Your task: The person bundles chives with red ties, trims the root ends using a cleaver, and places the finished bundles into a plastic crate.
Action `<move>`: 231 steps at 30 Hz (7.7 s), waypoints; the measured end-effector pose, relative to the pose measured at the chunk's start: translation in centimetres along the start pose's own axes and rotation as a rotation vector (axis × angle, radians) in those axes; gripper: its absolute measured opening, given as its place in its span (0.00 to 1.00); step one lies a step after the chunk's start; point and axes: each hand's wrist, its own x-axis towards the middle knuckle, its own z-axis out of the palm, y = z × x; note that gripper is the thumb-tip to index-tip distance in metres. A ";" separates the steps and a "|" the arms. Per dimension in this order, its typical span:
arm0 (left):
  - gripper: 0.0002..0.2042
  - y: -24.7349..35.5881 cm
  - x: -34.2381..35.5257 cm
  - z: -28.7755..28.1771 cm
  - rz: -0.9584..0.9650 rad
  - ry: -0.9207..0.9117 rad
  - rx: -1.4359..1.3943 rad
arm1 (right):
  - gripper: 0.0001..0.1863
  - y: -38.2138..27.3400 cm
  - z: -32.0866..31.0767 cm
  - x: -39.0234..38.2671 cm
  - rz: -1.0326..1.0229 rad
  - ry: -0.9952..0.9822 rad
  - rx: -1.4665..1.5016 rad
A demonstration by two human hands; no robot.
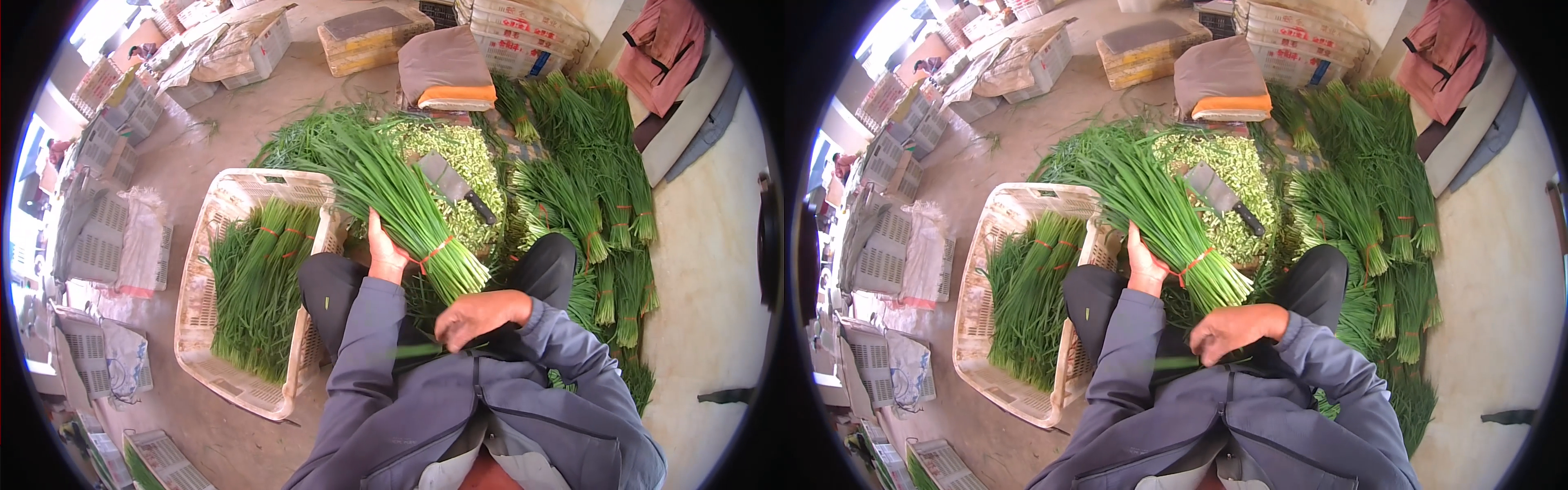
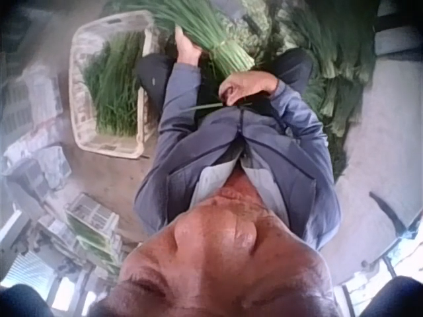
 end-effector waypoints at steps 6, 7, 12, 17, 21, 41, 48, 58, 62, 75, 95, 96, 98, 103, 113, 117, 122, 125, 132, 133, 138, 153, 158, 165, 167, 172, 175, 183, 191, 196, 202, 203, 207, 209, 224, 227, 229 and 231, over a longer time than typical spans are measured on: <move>0.27 0.2 0.1 0.4 0.023 0.021 0.024 | 0.09 -0.5 -4.0 -1.8 -0.127 1.082 -0.571; 0.27 0.1 0.0 0.7 0.019 0.027 0.041 | 0.13 0.4 -4.1 -1.1 -0.205 1.063 -0.641; 0.28 0.0 -0.6 0.9 0.013 0.054 0.066 | 0.11 2.5 -3.8 2.8 -0.211 0.920 -0.951; 0.29 1.2 -1.1 -1.0 0.054 0.060 0.140 | 0.10 -0.9 -4.4 0.0 -0.078 0.178 0.117; 0.26 0.1 -0.4 -0.4 0.006 -0.032 0.081 | 0.19 0.5 -8.6 -5.3 0.130 0.865 -0.104; 0.15 -1.8 -1.8 -2.8 0.184 0.273 0.498 | 0.26 4.4 -7.3 2.3 0.438 0.811 -0.463; 0.17 -2.8 -1.8 -2.0 0.236 0.270 0.669 | 0.12 0.9 -10.4 5.3 -0.038 1.271 -0.314; 0.16 -1.2 -1.2 -2.2 0.226 0.302 0.473 | 0.09 1.2 -7.8 1.8 -0.130 1.209 -0.056; 0.15 -0.5 -0.6 -2.7 0.162 0.336 0.324 | 0.03 2.7 -5.2 0.0 -0.580 1.224 0.392; 0.23 -1.1 -0.5 -1.6 -0.087 0.098 0.322 | 0.61 6.1 -8.0 0.4 0.044 0.940 0.060; 0.14 -2.0 -1.6 -2.3 0.315 0.227 0.557 | 0.22 8.6 -10.7 2.7 -0.192 1.197 0.576; 0.13 -2.2 -1.6 -2.1 0.334 0.231 0.590 | 0.21 8.8 -10.8 1.5 -0.009 1.128 0.279; 0.13 -2.3 -2.0 -2.2 0.376 0.267 0.627 | 0.26 4.2 -10.9 0.1 0.609 0.674 -0.274; 0.14 -2.9 -2.1 -1.9 0.358 0.251 0.667 | 0.12 1.3 -10.1 -0.5 0.213 1.092 -0.556; 0.15 -2.6 -2.1 -2.4 0.283 0.236 0.609 | 0.10 2.6 -12.6 1.5 -0.191 1.462 -0.846; 0.15 -3.1 -2.2 -2.0 0.249 0.231 0.622 | 0.09 3.1 -13.4 0.3 -0.231 1.372 -0.905; 0.14 -2.5 -2.3 -2.7 0.290 0.206 0.643 | 0.07 0.3 -12.1 -2.2 -0.340 1.451 0.155; 0.16 -2.1 -1.8 -2.9 0.293 0.223 0.680 | 0.11 0.7 -8.4 -4.7 0.101 0.317 0.263; 0.28 -1.7 -0.9 0.1 -0.157 0.265 0.317 | 0.42 8.8 -6.5 -3.7 0.136 0.613 0.050; 0.29 -2.4 -0.6 0.1 -0.094 0.297 0.306 | 0.42 9.1 -6.0 -2.5 0.015 0.616 0.260; 0.35 -2.3 -1.7 -0.7 -0.103 0.224 0.179 | 0.36 8.1 -4.7 2.3 -0.048 0.699 0.825; 0.17 -1.4 -3.3 -2.2 0.068 0.229 0.482 | 0.61 5.3 -3.5 4.9 0.007 0.994 0.006; 0.18 -2.8 -3.5 -2.5 0.199 0.179 0.575 | 0.45 6.2 -8.7 7.6 -0.054 1.378 -0.067; 0.19 -2.0 -3.3 -2.3 0.126 0.137 0.425 | 0.30 5.5 -9.4 6.6 -0.268 1.165 0.373; 0.20 -2.0 -3.3 -3.1 0.116 0.137 0.443 | 0.32 4.7 -8.9 6.1 -0.320 1.131 0.374; 0.19 -1.5 -2.5 -4.2 0.053 0.088 0.333 | 0.44 5.4 -8.3 4.9 -0.245 1.026 0.244; 0.18 -1.3 -2.8 -3.8 0.061 0.118 0.307 | 0.41 4.6 -7.0 3.9 -0.131 1.101 0.093; 0.18 -1.8 -3.1 -2.6 0.171 0.123 0.464 | 0.11 -0.4 -6.9 6.4 -0.313 1.298 -0.574; 0.21 -2.5 -3.7 -1.6 0.180 0.186 0.585 | 0.13 0.5 -10.4 5.4 -0.214 1.262 -0.757; 0.20 -2.6 -3.5 -2.2 0.189 0.171 0.589 | 0.11 0.2 -10.1 4.7 -0.217 1.126 -0.507; 0.20 -2.8 -3.3 -2.2 0.142 0.187 0.540 | 0.08 0.6 -10.2 4.2 -0.171 1.099 -0.038; 0.20 -2.8 -3.3 -2.2 0.144 0.186 0.540 | 0.09 0.6 -10.1 4.3 -0.184 1.115 -0.001; 0.21 -2.6 -3.2 -2.5 0.162 0.160 0.520 | 0.11 -0.4 -9.6 4.6 -0.148 1.169 -0.021; 0.21 -2.6 -3.2 -2.7 0.167 0.151 0.518 | 0.11 -0.8 -9.9 4.6 -0.107 1.151 -0.036; 0.22 -0.5 -1.4 -3.5 -0.072 0.132 0.109 | 0.06 1.0 -3.8 -1.5 -0.751 1.328 0.376; 0.22 0.0 -1.3 -3.4 -0.012 0.103 0.119 | 0.06 0.9 -3.5 -1.5 -0.754 1.372 0.389; 0.23 -0.3 -1.4 -2.7 -0.001 0.180 0.084 | 0.05 0.5 -2.8 -1.2 -0.597 1.297 0.192; 0.22 -0.1 -1.6 -2.7 0.017 0.234 0.129 | 0.05 -2.0 -2.0 -0.7 -0.571 1.167 -0.018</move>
